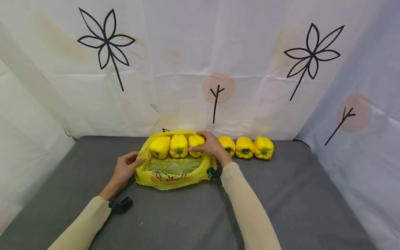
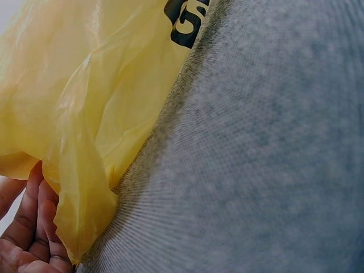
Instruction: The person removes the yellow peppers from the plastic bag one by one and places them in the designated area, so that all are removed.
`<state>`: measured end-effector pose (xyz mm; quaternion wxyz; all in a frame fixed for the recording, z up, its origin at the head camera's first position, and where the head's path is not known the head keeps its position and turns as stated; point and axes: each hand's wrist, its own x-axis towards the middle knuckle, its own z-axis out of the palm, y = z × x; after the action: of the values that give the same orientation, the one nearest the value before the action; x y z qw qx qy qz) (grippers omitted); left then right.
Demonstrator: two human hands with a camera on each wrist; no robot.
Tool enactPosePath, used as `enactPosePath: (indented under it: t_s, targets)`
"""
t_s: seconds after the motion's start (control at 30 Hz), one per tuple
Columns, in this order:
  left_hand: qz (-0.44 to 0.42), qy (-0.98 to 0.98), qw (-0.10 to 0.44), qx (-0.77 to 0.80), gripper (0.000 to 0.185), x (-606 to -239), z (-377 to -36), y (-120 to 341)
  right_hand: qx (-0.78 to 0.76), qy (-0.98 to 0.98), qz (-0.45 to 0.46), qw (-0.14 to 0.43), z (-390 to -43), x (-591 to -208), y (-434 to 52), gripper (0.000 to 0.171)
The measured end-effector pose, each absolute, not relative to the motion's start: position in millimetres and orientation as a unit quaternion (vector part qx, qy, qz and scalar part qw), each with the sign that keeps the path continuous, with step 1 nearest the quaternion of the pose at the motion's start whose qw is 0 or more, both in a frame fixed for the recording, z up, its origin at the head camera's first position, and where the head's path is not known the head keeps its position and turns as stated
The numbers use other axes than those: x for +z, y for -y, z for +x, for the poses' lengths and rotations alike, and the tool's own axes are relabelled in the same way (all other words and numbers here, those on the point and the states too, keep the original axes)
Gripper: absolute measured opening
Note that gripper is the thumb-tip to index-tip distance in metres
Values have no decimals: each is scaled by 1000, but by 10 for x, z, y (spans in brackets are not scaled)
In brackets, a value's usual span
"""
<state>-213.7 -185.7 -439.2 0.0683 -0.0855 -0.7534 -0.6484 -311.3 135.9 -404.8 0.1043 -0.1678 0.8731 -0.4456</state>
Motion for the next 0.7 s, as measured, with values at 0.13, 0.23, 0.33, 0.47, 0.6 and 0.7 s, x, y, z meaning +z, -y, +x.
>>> enactPosePath:
  t_s: [0.13, 0.23, 0.33, 0.47, 0.6, 0.7]
  targets:
    - [-84, 757, 69, -644, 35, -4391, -2140, 1858, -449, -870, -169, 109, -3111, -4051, -1355, 85]
    - [-83, 759, 69, -641, 35, -4392, -2141, 1858, -442, -874, -170, 109, -3111, -4056, -1347, 85]
    - [-82, 760, 70, -641, 35, -4391, -2139, 1857, -430, -881, -167, 106, -3110, -4065, -1337, 84]
    - [-86, 758, 71, -643, 35, -4390, -2136, 1858, -422, -886, -160, 101, -3106, -4079, -1323, 85]
    - [-90, 756, 74, -644, 34, -4391, -2135, 1860, -424, -887, -155, 97, -3087, -4078, -1316, 85]
    - [-90, 757, 75, -643, 34, -4393, -2133, 1860, -426, -887, -153, 97, -3064, -4073, -1315, 86]
